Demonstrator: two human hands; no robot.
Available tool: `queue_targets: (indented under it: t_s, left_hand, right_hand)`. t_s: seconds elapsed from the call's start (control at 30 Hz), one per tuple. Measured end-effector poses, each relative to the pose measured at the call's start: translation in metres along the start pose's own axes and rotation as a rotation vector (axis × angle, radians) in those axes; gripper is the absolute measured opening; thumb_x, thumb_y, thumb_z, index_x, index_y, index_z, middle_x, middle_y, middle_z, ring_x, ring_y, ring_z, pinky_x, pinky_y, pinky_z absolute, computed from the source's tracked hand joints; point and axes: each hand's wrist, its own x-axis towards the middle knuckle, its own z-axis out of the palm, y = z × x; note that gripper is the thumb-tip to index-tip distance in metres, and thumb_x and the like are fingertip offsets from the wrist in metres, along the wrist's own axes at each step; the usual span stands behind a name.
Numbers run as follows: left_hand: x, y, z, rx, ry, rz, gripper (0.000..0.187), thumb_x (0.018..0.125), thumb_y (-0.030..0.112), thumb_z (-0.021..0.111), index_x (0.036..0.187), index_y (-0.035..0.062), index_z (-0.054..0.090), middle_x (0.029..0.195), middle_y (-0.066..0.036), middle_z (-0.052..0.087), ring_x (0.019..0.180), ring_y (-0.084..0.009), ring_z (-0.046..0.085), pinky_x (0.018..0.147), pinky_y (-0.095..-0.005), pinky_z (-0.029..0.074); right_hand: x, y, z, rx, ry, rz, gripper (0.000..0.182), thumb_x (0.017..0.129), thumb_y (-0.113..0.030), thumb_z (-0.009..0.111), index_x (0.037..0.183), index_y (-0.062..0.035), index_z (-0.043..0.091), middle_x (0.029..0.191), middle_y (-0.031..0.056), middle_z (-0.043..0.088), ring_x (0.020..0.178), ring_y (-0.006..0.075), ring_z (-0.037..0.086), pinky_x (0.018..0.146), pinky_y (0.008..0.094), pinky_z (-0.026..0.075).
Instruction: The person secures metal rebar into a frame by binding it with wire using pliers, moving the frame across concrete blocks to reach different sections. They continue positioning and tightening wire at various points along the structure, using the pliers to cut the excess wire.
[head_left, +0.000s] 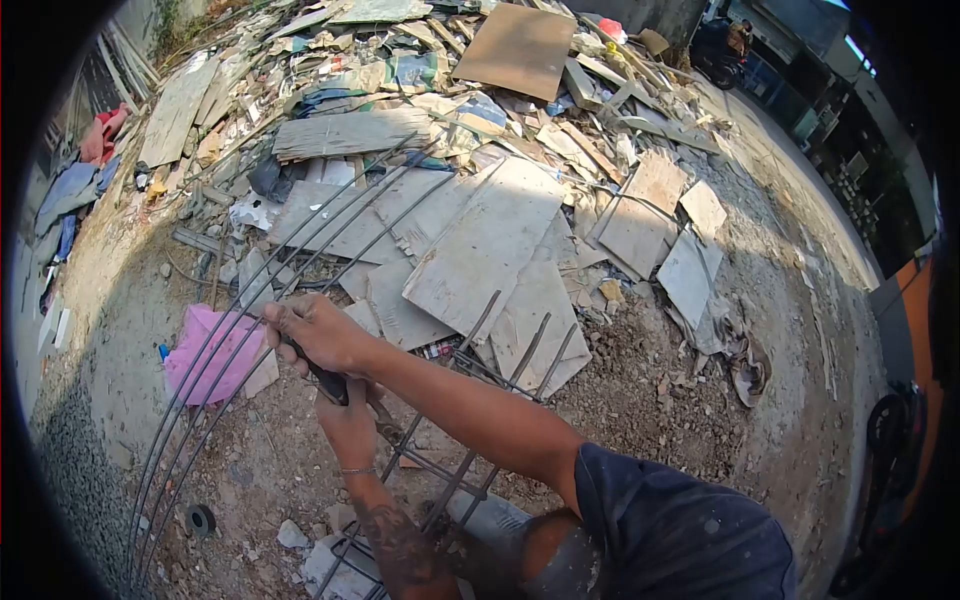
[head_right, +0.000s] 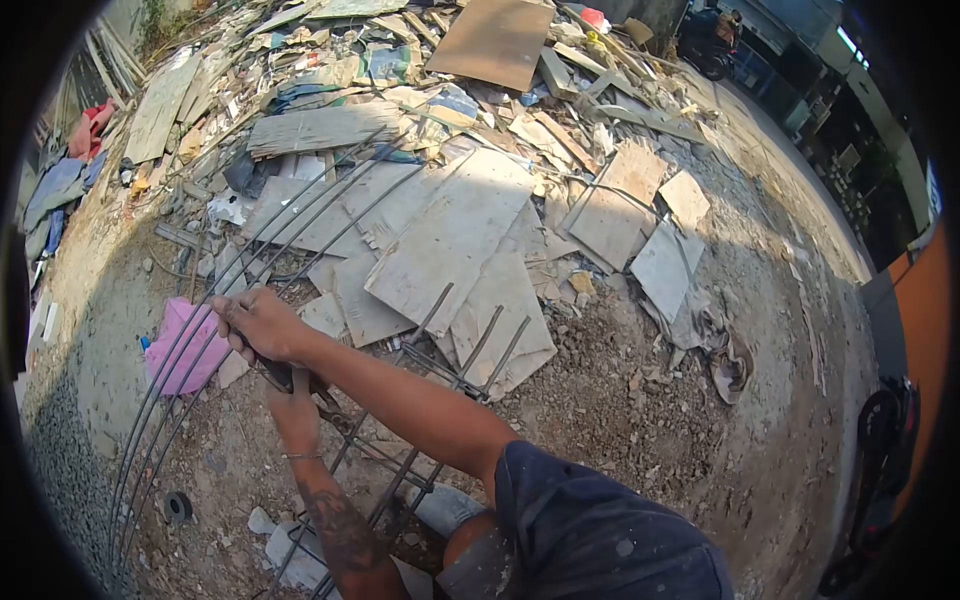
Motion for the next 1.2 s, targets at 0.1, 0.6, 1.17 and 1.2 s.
queue_targets:
  t_s: [0.1,0.6,1.17,1.2]
  left_hand:
    - [0.005,-0.009,-0.001,-0.213,-0.097,-0.09,0.028,0.093,0.029,0.048,0.086,0.0012,0.048,0.069,-0.006,0.053,0.054,-0.0138,0.052,0.05,-0.0271,0.043]
    - [0.011,-0.034,-0.028,-0.441,0.066,-0.237,0.041,0.096,0.042,0.034,0.082,0.0053,0.044,0.072,-0.01,0.054,0.063,-0.0235,0.057,0.061,-0.036,0.051]
    - [0.002,-0.024,-0.015,-0.273,-0.252,-0.209,0.037,0.096,0.035,0.039,0.099,0.0008,0.052,0.078,-0.005,0.058,0.066,-0.0107,0.055,0.056,-0.0239,0.045]
    - [0.005,-0.024,-0.016,-0.104,-0.282,-0.196,0.032,0.096,0.03,0.04,0.097,0.0006,0.053,0.076,-0.004,0.056,0.063,-0.0097,0.054,0.055,-0.0227,0.044]
  right_hand:
    - [0.006,0.001,0.002,0.036,0.01,-0.108,0.033,0.09,-0.033,0.054,0.078,-0.0021,0.055,0.07,0.0016,0.054,0.06,0.0085,0.053,0.057,0.0233,0.044]
    - [0.003,0.019,-0.034,0.075,0.427,-0.129,0.019,0.094,-0.027,0.045,0.092,-0.008,0.044,0.063,-0.0004,0.042,0.046,0.0061,0.035,0.041,0.0216,0.028]
    - [-0.03,-0.057,-0.057,0.247,0.852,-0.421,0.023,0.095,-0.026,0.043,0.081,-0.0085,0.039,0.058,-0.0017,0.03,0.044,0.0093,0.028,0.046,0.0268,0.03]
    - [-0.031,-0.059,-0.054,0.205,0.923,-0.46,0.024,0.094,-0.027,0.044,0.079,-0.0091,0.039,0.057,-0.0023,0.03,0.043,0.009,0.028,0.047,0.027,0.03]
